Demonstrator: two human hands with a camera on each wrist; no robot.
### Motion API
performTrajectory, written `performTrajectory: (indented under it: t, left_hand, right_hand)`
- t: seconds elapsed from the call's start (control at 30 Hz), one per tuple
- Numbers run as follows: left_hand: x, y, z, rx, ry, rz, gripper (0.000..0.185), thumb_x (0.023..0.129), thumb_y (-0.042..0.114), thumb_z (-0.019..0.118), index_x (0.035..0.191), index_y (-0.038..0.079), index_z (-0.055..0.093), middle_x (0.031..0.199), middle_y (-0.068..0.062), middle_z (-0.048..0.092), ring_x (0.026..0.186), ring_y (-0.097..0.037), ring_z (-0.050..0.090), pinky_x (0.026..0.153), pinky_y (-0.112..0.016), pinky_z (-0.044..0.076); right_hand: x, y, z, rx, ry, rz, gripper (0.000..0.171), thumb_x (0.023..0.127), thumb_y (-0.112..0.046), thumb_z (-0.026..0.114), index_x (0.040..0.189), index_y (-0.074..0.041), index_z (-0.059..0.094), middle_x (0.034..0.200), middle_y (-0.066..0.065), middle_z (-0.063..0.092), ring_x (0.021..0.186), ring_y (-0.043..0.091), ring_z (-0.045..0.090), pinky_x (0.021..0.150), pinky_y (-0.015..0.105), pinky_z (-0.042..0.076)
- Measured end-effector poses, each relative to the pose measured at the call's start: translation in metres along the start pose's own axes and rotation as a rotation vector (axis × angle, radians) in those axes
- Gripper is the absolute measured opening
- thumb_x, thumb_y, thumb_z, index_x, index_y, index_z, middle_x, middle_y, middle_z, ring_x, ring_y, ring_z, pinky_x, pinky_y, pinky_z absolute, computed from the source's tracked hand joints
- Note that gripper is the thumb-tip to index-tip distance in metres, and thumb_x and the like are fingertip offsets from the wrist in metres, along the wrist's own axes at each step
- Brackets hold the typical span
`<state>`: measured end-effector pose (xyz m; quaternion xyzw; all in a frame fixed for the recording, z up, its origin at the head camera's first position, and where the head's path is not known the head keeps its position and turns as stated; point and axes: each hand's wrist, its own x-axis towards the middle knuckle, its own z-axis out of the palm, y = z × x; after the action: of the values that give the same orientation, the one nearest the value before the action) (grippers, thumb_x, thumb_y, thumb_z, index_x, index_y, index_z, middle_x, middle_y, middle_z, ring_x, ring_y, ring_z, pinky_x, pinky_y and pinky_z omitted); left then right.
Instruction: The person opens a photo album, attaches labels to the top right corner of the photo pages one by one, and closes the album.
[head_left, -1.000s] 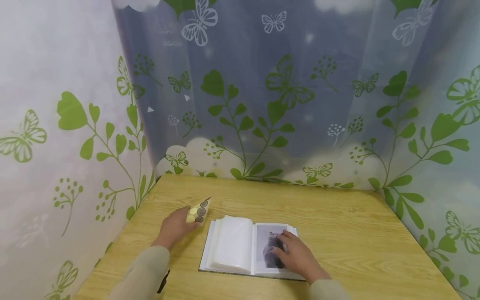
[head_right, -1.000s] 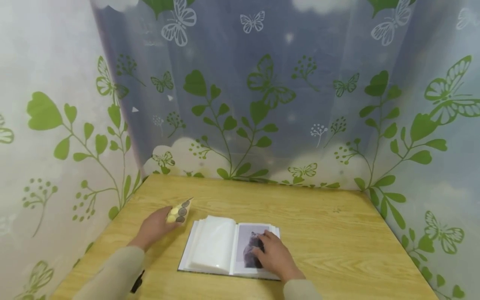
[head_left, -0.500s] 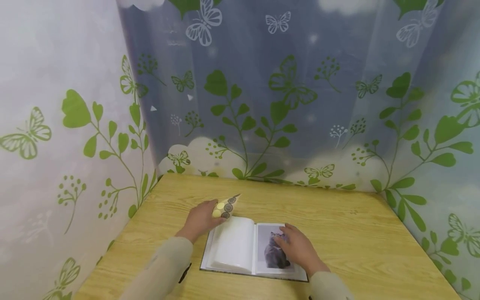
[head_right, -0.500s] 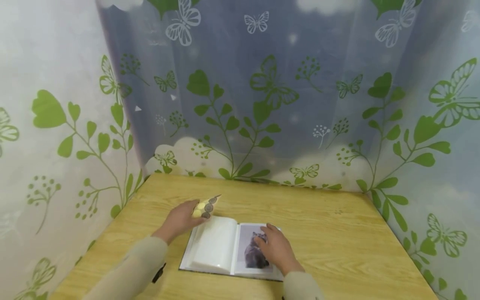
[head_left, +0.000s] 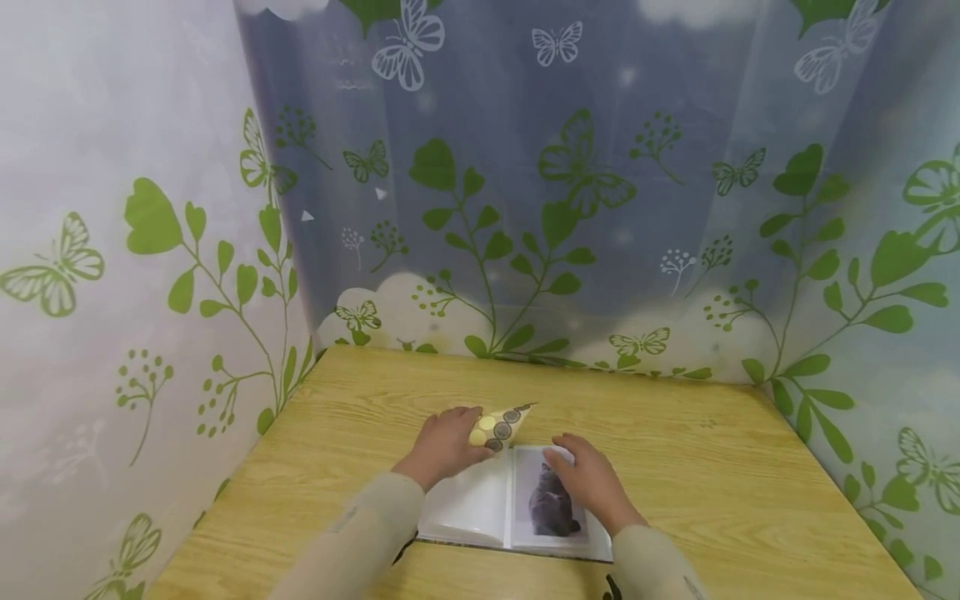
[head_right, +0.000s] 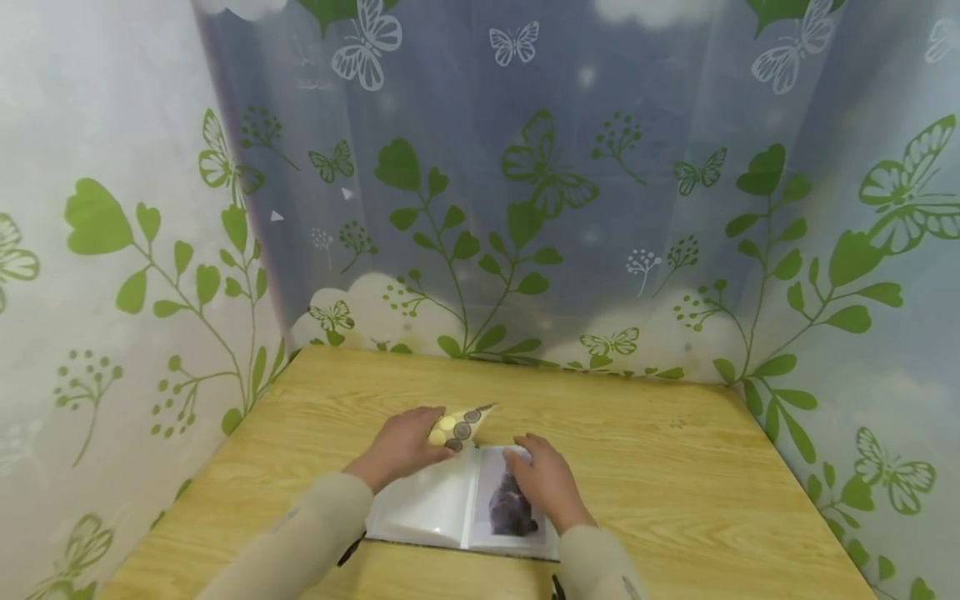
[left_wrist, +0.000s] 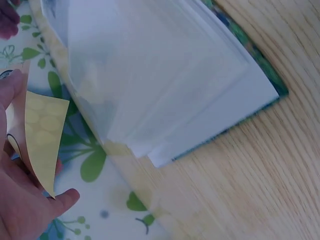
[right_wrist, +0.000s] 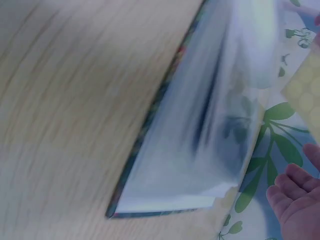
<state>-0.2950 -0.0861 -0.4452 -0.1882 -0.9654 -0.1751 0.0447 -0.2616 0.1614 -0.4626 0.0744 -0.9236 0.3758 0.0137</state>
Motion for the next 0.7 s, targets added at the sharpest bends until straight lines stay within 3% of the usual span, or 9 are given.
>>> performTrajectory:
  t: [0.4,0.7]
  left_hand:
    - [0.0,0.02,0.011,0.027,0.001,0.071,0.074,0.086,0.046,0.075,0.143,0.008,0.049,0.137,-0.014,0.058,0.124,-0.032,0.055,0.105,-0.056,0.04]
    - [0.002,0.03,0.011,0.032,-0.022,0.08,0.074,0.086,0.046,0.075,0.145,0.01,0.048,0.141,-0.012,0.055,0.128,-0.031,0.052,0.109,-0.057,0.035]
  right_hand:
    - [0.007,-0.015,0.001,0.242,0.086,0.105,0.05,0.103,-0.039,0.051,0.132,0.0,0.061,0.134,0.021,0.059,0.125,0.041,0.052,0.103,0.057,0.042]
    - [0.005,-0.02,0.004,0.397,0.116,0.19,0.038,0.1,-0.034,0.059,0.109,-0.001,0.073,0.12,0.016,0.066,0.115,0.034,0.058,0.099,0.055,0.045]
